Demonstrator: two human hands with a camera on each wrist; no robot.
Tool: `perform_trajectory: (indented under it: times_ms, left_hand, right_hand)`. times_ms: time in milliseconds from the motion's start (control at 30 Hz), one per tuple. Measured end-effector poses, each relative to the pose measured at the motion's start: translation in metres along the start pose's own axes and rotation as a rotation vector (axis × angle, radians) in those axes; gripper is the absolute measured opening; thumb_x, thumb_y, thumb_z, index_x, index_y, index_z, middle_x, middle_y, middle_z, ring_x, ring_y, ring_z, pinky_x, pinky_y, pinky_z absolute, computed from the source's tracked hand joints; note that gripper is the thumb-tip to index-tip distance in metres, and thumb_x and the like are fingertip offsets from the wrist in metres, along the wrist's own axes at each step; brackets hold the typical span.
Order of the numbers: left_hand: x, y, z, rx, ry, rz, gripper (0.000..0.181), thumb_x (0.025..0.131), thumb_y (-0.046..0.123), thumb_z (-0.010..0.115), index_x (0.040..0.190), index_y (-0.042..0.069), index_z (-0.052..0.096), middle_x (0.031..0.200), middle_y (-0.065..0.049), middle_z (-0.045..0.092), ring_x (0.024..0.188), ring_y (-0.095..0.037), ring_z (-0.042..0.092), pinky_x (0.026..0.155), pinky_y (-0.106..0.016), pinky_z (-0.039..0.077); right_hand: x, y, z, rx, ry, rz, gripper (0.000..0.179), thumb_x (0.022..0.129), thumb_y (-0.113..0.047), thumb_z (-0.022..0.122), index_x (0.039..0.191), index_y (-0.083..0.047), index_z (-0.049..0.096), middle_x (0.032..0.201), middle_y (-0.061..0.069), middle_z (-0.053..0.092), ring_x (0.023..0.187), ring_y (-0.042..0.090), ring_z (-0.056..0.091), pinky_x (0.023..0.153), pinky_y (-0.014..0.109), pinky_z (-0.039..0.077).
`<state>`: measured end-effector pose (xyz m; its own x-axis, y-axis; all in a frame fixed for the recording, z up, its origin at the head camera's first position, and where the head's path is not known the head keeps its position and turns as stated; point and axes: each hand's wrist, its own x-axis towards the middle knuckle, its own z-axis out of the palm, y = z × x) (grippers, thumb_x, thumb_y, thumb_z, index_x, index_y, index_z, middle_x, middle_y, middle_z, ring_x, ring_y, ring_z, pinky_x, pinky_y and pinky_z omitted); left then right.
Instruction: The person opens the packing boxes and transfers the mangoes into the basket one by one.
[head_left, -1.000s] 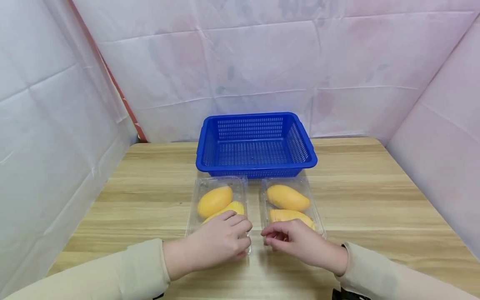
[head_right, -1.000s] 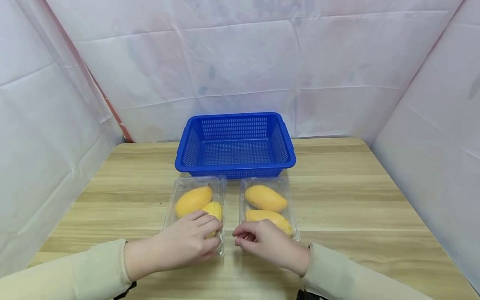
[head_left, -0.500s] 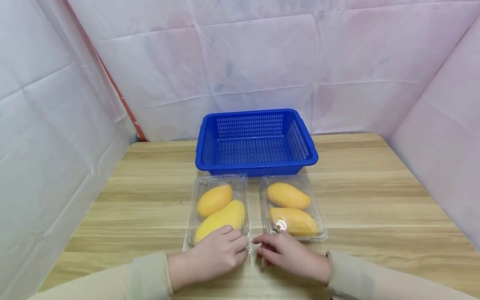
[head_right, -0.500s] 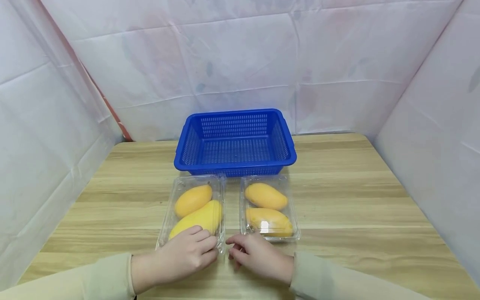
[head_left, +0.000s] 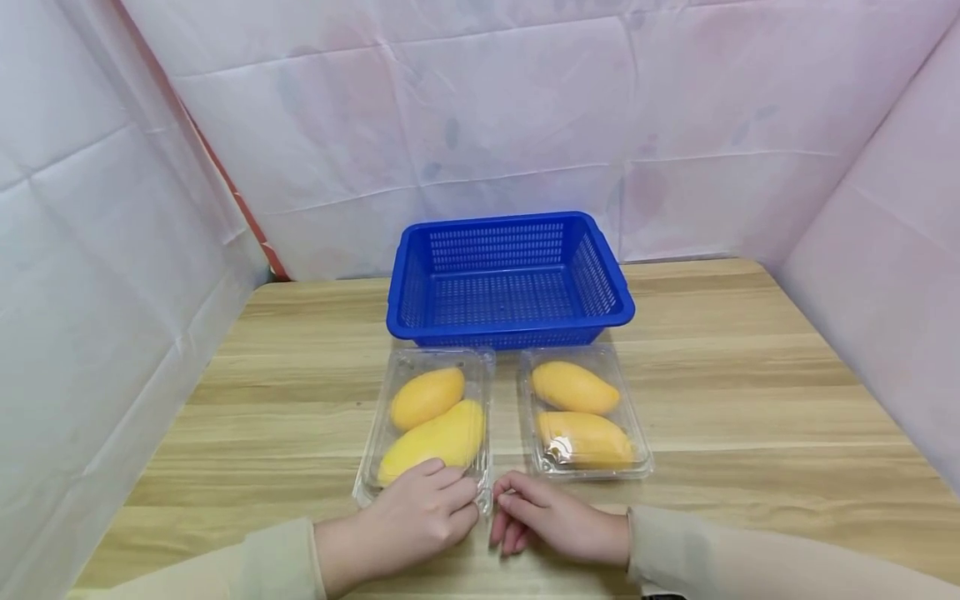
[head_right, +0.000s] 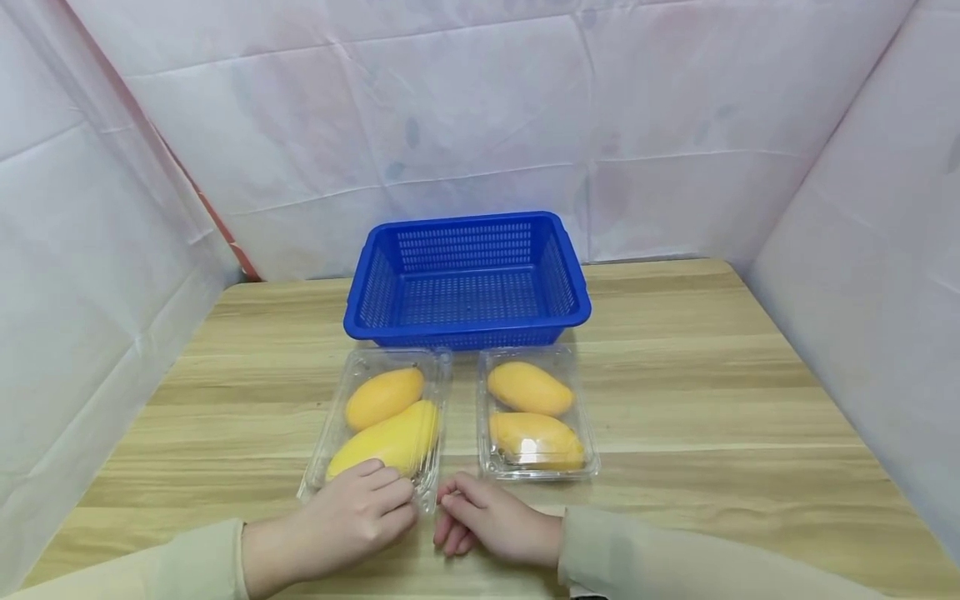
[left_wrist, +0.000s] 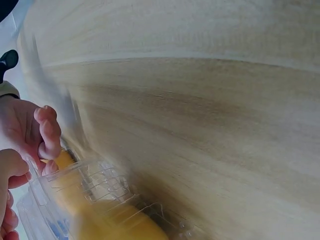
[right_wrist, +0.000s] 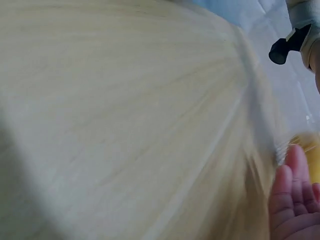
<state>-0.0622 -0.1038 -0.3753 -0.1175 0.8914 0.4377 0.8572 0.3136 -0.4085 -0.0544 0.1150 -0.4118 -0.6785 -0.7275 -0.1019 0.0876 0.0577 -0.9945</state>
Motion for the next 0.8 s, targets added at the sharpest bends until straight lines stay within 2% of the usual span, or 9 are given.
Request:
perform_trajectory:
  times_ms: [167, 300, 467, 667, 800]
  left_hand:
    - [-0.002, -0.001, -0.002, -0.013, -0.006, 0.000, 0.022, 0.086, 0.012, 0.044, 0.067, 0.016, 0.055, 0.072, 0.006, 0.047, 0.066, -0.012, 0.045, 0.060, -0.022, 0.033]
    - [-0.004, -0.003, -0.002, -0.025, -0.011, 0.009, 0.023, 0.086, 0.012, 0.044, 0.067, 0.017, 0.055, 0.071, 0.006, 0.045, 0.064, -0.011, 0.042, 0.059, -0.023, 0.032]
    - [-0.004, -0.005, -0.002, -0.029, -0.008, 0.022, 0.022, 0.087, 0.012, 0.045, 0.068, 0.017, 0.056, 0.073, 0.007, 0.046, 0.064, -0.011, 0.042, 0.059, -0.023, 0.033]
    - [0.002, -0.001, -0.004, 0.004, 0.017, 0.025, 0.024, 0.088, 0.012, 0.043, 0.073, 0.016, 0.061, 0.074, 0.006, 0.049, 0.066, -0.010, 0.046, 0.058, -0.022, 0.034]
    - [0.004, 0.001, -0.004, 0.017, 0.023, 0.005, 0.023, 0.087, 0.011, 0.043, 0.073, 0.015, 0.061, 0.073, 0.005, 0.049, 0.067, -0.011, 0.048, 0.058, -0.021, 0.034]
  right_hand:
    - [0.010, 0.000, 0.003, 0.144, 0.072, 0.045, 0.024, 0.101, -0.015, 0.038, 0.104, 0.006, 0.047, 0.084, 0.009, 0.059, 0.069, 0.013, 0.057, 0.065, 0.026, 0.051]
    - [0.014, 0.002, 0.005, 0.197, 0.125, 0.065, 0.022, 0.100, -0.016, 0.040, 0.099, 0.005, 0.048, 0.080, 0.005, 0.057, 0.066, 0.011, 0.052, 0.062, 0.022, 0.048]
    - [0.016, 0.002, 0.008, 0.197, 0.160, 0.050, 0.020, 0.099, -0.015, 0.042, 0.097, 0.005, 0.048, 0.078, 0.004, 0.055, 0.065, 0.010, 0.051, 0.061, 0.021, 0.047]
    - [0.019, 0.007, 0.009, 0.196, 0.137, 0.055, 0.020, 0.098, -0.013, 0.043, 0.089, 0.003, 0.051, 0.077, 0.002, 0.056, 0.063, 0.008, 0.051, 0.059, 0.019, 0.047]
    - [0.020, 0.007, 0.008, 0.161, 0.143, 0.048, 0.025, 0.098, -0.012, 0.045, 0.088, 0.010, 0.050, 0.075, 0.001, 0.056, 0.062, 0.007, 0.051, 0.059, 0.018, 0.046]
